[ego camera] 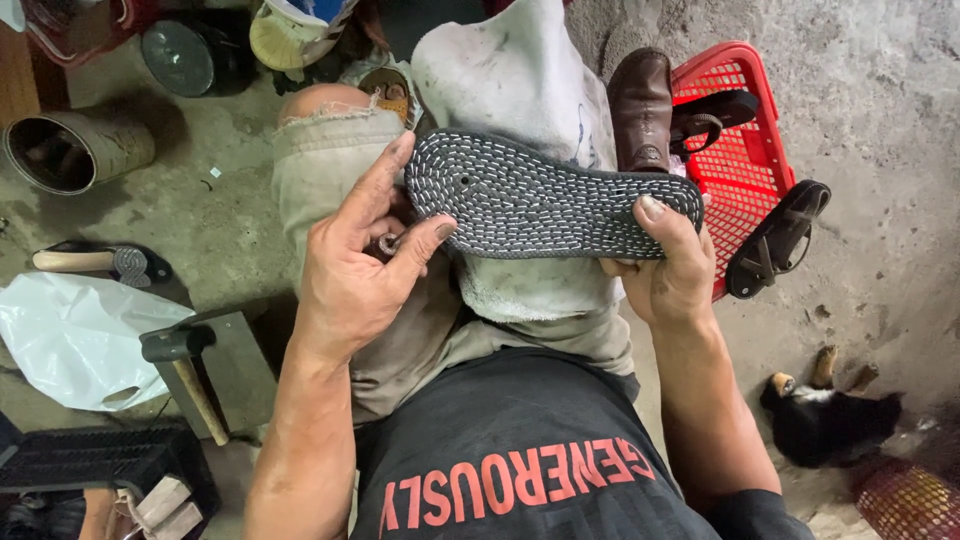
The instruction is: The person stitches a black shoe sole, uses a lighter to seal thread, and brushes the side of a white and black sneaker.
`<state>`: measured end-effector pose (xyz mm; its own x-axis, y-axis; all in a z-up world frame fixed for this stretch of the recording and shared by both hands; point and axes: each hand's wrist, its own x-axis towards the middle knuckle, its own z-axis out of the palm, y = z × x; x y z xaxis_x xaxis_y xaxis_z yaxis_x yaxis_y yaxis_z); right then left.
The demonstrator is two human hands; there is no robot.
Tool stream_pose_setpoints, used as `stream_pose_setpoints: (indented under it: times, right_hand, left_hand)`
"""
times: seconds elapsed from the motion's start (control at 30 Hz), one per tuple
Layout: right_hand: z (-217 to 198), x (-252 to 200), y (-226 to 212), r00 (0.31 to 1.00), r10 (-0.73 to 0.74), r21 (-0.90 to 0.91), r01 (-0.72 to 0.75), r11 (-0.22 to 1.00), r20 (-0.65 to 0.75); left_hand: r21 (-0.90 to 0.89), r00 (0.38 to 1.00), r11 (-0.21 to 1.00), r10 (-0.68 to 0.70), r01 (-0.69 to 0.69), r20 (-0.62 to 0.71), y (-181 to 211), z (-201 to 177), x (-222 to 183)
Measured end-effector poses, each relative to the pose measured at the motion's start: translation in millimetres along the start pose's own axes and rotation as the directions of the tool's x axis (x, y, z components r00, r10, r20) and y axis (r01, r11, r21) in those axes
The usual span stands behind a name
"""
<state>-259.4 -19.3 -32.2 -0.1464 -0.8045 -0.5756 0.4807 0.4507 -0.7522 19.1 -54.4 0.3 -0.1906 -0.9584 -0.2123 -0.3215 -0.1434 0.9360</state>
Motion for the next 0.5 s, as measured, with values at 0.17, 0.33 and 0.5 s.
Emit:
stream_pose_setpoints:
  times: [0.17,0.33,0.5]
  right_hand:
    - [-1.4,1.7,0.9,1.000,0.011,0.002,-0.011,1.000,-0.026]
    - [-3.2,3.8,1.8,1.000,0.020,-0.009,-0.020,1.000,0.006]
    - [-9.2,9.1,7.8,0.999,0.046,0.088,-0.047,0.995,0.009]
  left_hand:
    - [0.019,1.000,1.000,-0.002,0.002,-0.004,0.8,-1.0,0.9]
    - [0.025,1.000,1.000,0.002,-0.002,-0.008,-0.6,-0.9,1.6]
    - [-0.008,1.000,1.000,0.002,-0.002,-0.028,0.6,-0.3,4.1]
